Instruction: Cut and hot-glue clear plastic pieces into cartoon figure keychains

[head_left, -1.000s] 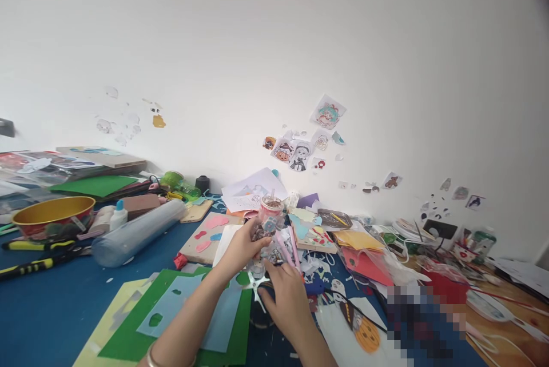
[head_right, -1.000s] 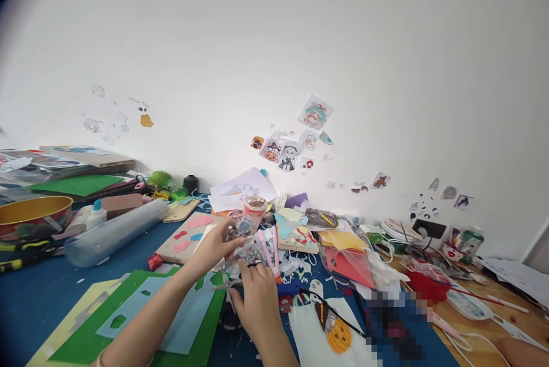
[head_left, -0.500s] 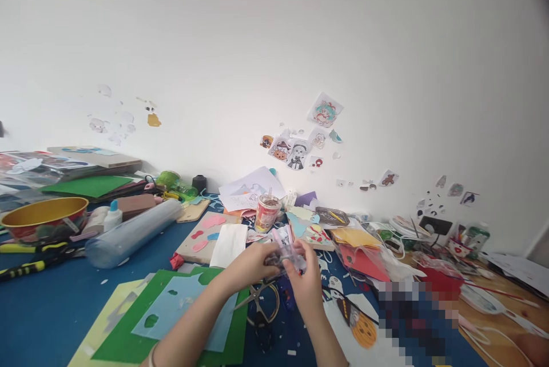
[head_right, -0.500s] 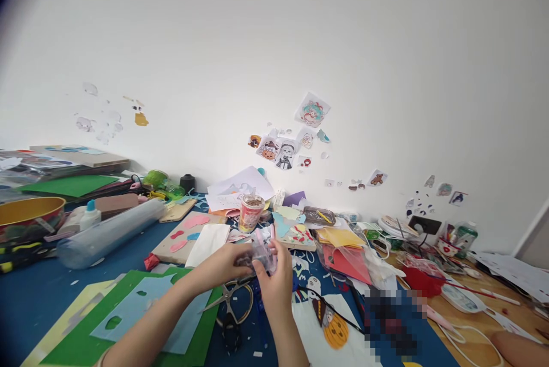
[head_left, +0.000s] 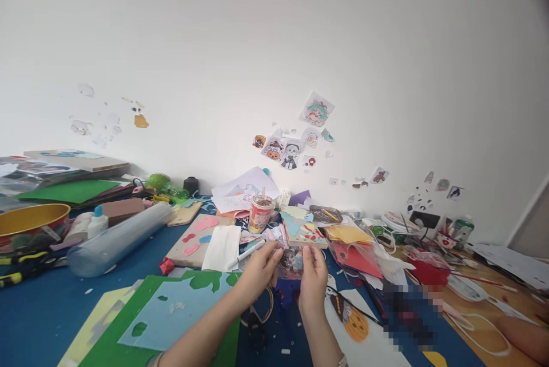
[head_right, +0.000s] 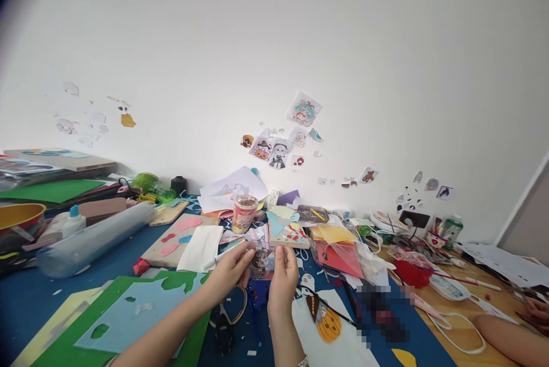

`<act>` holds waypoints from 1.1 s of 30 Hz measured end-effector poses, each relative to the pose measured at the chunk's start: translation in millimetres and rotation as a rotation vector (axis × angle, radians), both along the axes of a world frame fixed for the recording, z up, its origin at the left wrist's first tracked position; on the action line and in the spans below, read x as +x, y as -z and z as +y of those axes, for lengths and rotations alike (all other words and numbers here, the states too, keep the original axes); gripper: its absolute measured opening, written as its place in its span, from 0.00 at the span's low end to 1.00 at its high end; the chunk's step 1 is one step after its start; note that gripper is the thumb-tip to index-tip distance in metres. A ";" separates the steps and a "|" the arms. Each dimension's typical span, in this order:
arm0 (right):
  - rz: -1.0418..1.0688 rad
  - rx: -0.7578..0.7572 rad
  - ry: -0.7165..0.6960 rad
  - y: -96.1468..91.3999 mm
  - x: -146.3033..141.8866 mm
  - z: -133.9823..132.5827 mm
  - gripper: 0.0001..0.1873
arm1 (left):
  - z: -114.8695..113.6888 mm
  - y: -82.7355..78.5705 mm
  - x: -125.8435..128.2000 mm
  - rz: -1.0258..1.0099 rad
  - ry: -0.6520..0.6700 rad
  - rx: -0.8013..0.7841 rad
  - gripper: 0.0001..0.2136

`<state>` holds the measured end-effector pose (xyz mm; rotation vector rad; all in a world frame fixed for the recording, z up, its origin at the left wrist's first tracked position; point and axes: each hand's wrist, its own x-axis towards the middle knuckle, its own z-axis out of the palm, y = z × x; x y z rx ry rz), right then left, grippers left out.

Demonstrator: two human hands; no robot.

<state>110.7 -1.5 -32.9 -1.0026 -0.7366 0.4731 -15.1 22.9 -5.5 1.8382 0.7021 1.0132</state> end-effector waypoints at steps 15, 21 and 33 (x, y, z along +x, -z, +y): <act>-0.188 0.072 -0.025 -0.8 -2.9 -5.0 0.19 | 0.7 -8.5 -4.3 -0.134 0.013 -0.110 0.20; -0.166 0.080 -0.007 1.4 -4.9 -5.6 0.17 | 0.0 -7.6 -5.3 -0.149 0.038 -0.113 0.18; -0.117 0.083 -0.017 1.8 -8.2 -6.1 0.17 | 1.2 -6.8 -7.5 -0.155 0.134 -0.078 0.23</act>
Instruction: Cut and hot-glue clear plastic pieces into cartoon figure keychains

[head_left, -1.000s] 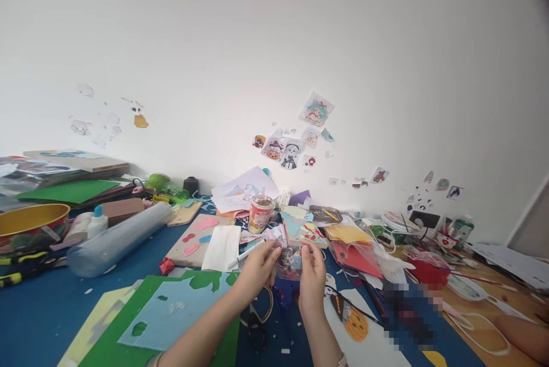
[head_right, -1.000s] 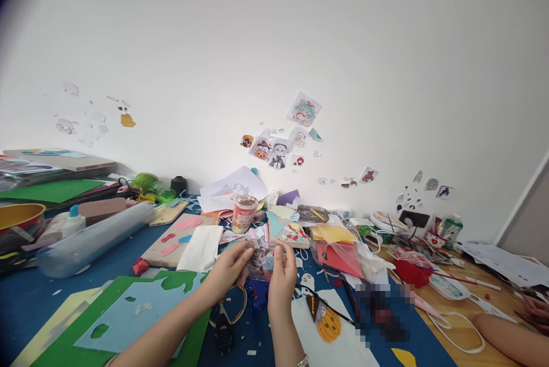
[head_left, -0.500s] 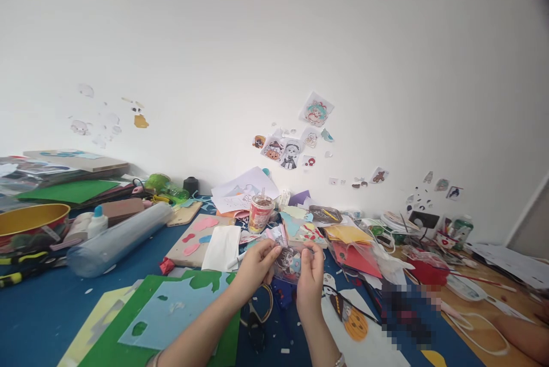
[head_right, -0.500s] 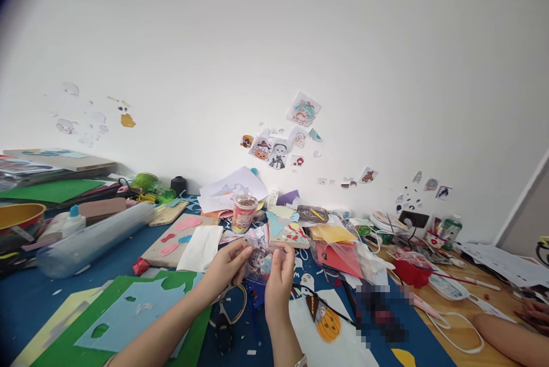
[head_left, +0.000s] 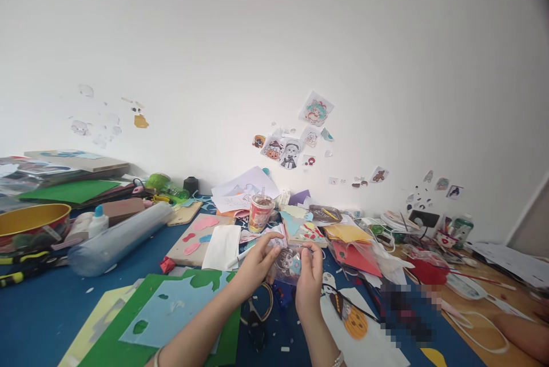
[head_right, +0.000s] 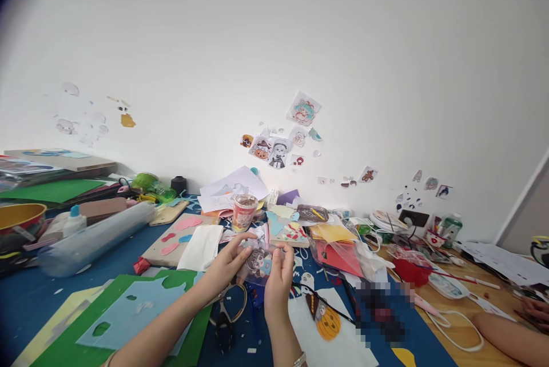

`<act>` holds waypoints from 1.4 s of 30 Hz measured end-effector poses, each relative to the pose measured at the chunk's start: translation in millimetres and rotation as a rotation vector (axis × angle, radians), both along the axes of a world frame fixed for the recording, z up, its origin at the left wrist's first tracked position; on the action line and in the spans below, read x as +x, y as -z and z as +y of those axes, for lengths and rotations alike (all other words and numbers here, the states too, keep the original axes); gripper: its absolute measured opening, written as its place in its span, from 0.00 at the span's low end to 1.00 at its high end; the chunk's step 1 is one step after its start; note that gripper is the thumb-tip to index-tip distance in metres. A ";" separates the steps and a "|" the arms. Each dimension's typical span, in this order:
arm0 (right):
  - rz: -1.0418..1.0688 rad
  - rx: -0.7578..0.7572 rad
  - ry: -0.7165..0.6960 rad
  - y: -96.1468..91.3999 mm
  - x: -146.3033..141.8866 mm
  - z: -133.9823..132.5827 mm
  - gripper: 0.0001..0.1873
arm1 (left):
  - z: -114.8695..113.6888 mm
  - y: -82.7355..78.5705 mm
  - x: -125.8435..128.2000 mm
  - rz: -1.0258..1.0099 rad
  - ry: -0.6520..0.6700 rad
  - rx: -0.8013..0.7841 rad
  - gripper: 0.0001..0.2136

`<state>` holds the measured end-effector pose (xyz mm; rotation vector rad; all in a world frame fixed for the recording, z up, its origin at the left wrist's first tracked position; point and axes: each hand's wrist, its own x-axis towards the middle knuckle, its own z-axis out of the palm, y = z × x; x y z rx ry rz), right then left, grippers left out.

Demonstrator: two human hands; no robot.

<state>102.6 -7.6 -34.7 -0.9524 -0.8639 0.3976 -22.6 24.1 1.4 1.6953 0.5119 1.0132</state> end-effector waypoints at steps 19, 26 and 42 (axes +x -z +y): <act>-0.004 -0.118 -0.141 -7.2 1.5 1.3 0.22 | 1.5 -2.5 0.6 0.082 -0.291 0.118 0.17; -0.063 -0.219 -0.503 -8.5 -2.6 -0.8 0.22 | 19.2 -11.5 -17.4 0.043 -0.433 0.037 0.16; 0.147 -0.239 -0.527 -6.0 -12.3 -0.4 0.18 | 21.5 -21.2 -28.0 -0.074 -0.424 -0.043 0.18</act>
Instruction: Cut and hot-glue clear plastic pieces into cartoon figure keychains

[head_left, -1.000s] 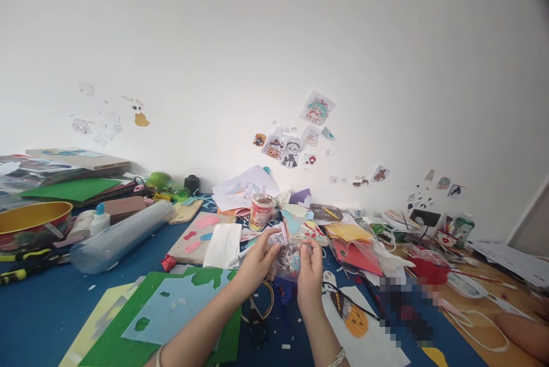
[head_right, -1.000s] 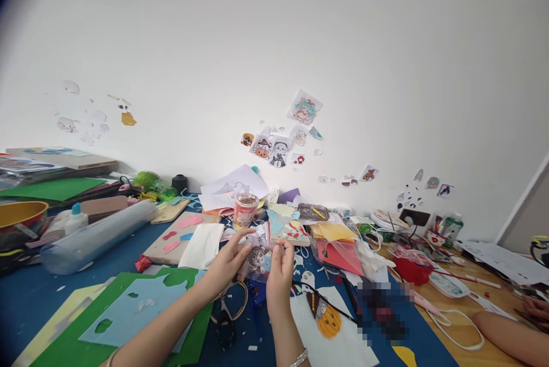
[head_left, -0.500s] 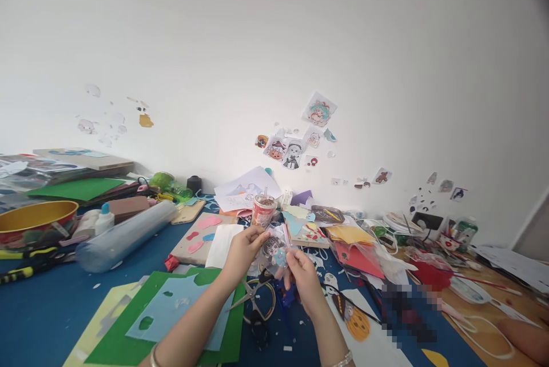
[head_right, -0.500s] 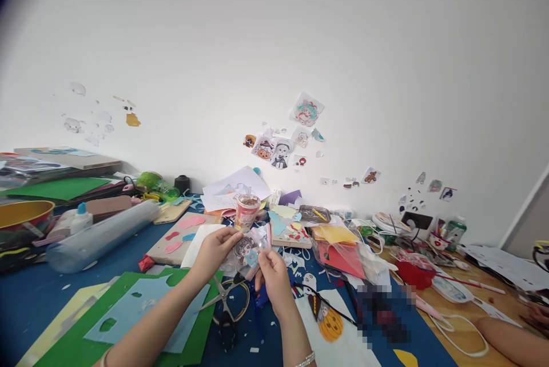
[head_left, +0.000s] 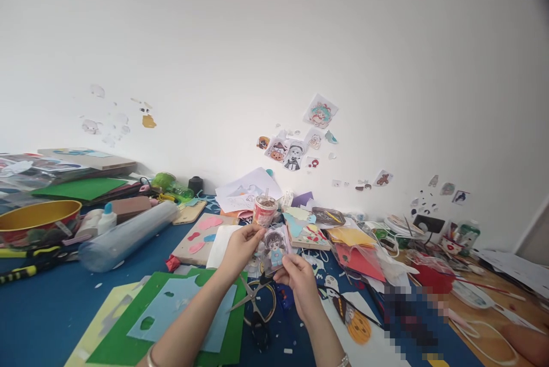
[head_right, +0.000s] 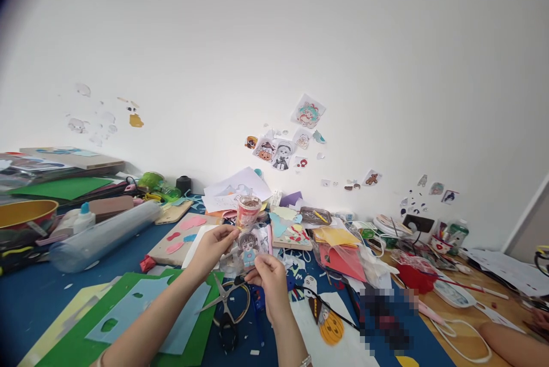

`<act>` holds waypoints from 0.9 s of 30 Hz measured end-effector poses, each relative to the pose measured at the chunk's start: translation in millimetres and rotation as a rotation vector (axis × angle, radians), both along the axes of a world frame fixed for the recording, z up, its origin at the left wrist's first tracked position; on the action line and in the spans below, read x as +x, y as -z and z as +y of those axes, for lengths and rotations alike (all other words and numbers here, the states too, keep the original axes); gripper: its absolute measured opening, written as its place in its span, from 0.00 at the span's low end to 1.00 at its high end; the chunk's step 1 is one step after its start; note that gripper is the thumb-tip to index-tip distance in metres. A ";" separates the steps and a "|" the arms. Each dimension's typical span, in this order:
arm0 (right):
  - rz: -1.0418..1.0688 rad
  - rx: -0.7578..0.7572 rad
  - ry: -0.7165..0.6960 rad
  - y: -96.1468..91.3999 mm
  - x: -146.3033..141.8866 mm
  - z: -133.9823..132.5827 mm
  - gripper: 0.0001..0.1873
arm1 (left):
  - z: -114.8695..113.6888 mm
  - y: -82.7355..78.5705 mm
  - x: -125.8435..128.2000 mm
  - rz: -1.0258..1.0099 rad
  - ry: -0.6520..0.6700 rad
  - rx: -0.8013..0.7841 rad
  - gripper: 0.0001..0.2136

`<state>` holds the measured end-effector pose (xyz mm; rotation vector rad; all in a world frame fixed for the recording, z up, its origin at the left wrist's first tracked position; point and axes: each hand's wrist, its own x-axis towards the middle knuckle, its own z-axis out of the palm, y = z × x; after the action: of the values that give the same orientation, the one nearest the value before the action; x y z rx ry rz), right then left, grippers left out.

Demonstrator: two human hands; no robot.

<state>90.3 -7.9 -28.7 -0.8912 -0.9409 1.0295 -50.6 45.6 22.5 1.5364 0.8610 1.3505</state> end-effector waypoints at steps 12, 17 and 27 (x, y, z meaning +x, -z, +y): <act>-0.108 -0.014 -0.056 6.5 -9.7 -2.1 0.20 | -1.1 0.0 -2.9 0.080 0.035 0.024 0.16; -0.122 0.042 -0.052 5.7 -9.0 -2.5 0.19 | -0.8 -0.5 -1.9 0.157 0.071 0.038 0.14; -0.227 0.063 -0.107 7.2 -12.3 -4.5 0.17 | -1.3 -0.7 -6.6 0.448 0.168 0.274 0.16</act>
<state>78.0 -12.4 -35.9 -0.9263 -1.2155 0.9972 -57.2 44.3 23.3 2.1263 0.8118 1.0477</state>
